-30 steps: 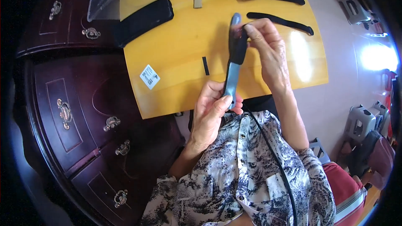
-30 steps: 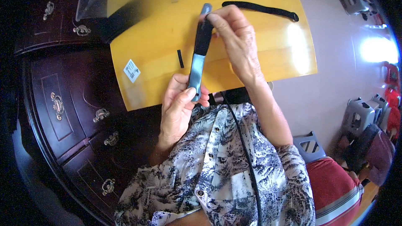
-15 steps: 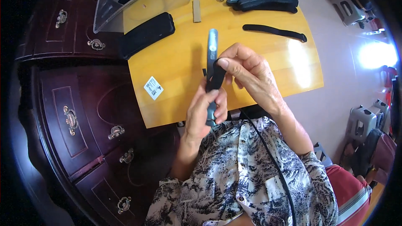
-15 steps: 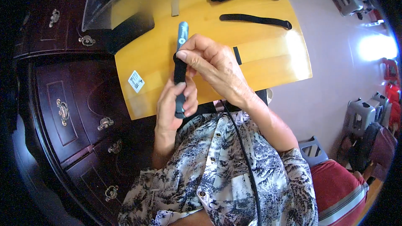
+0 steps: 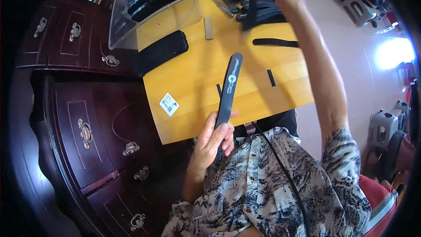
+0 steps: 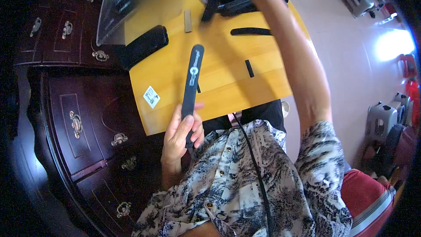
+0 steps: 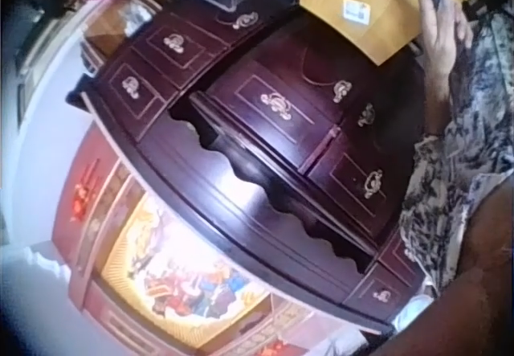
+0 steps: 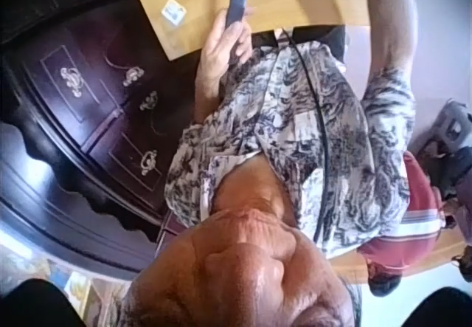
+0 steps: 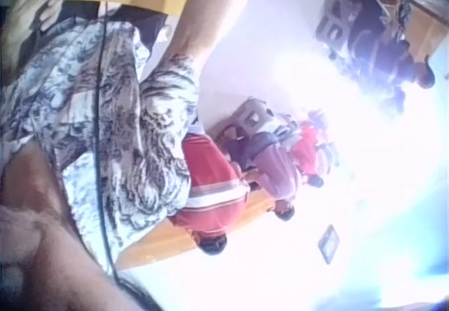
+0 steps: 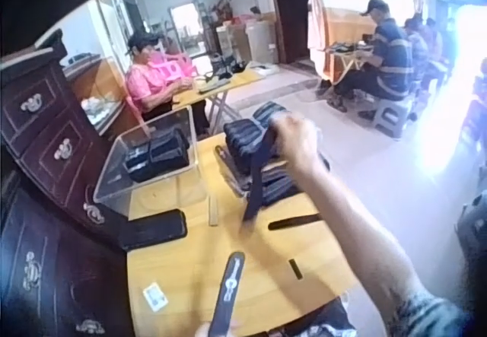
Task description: Assembling and inspecting black elastic mask straps by attaching plastic clips and stacking the completed items.
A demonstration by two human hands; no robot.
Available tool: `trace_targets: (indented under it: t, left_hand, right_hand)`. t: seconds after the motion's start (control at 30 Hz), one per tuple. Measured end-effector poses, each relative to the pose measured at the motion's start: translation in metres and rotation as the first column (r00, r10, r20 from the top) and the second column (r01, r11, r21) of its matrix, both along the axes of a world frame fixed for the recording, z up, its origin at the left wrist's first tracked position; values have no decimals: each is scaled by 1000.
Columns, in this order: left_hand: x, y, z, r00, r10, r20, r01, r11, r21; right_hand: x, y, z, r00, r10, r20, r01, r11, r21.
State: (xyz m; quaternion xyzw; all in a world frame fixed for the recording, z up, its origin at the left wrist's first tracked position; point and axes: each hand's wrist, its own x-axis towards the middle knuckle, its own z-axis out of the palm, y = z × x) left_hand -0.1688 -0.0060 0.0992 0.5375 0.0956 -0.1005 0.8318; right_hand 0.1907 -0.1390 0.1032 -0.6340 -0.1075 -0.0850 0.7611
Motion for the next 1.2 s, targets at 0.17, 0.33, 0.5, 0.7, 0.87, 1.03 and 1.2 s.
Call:
trace_targets:
  t: [0.17,0.33,0.5,0.7,0.87,1.03,1.2]
  left_hand:
    - [-6,19,-5,999,13,-46,-10,998,63]
    - [72,43,-12,990,100,101,-136,875,464]
    - [141,72,-61,943,-7,331,-269,566,779]
    - [162,111,-82,912,-113,394,-365,217,906]
    - [136,76,-51,844,-160,512,-505,88,859]
    - [62,7,18,872,-243,426,-190,634,750]
    - [34,-13,11,890,-129,438,-255,654,712]
  right_hand:
    - [86,-143,52,789,588,-180,-326,648,688]
    - [-46,-152,105,981,-141,132,110,970,219]
    - [-154,-143,78,995,77,68,-79,996,35]
    - [-223,-99,36,956,145,-254,-106,981,161]
    - [-252,-77,24,941,81,-329,-49,993,105]
    - [-270,-49,22,913,208,-351,-195,978,72]
    - [-266,-27,13,934,354,40,-315,874,-369]
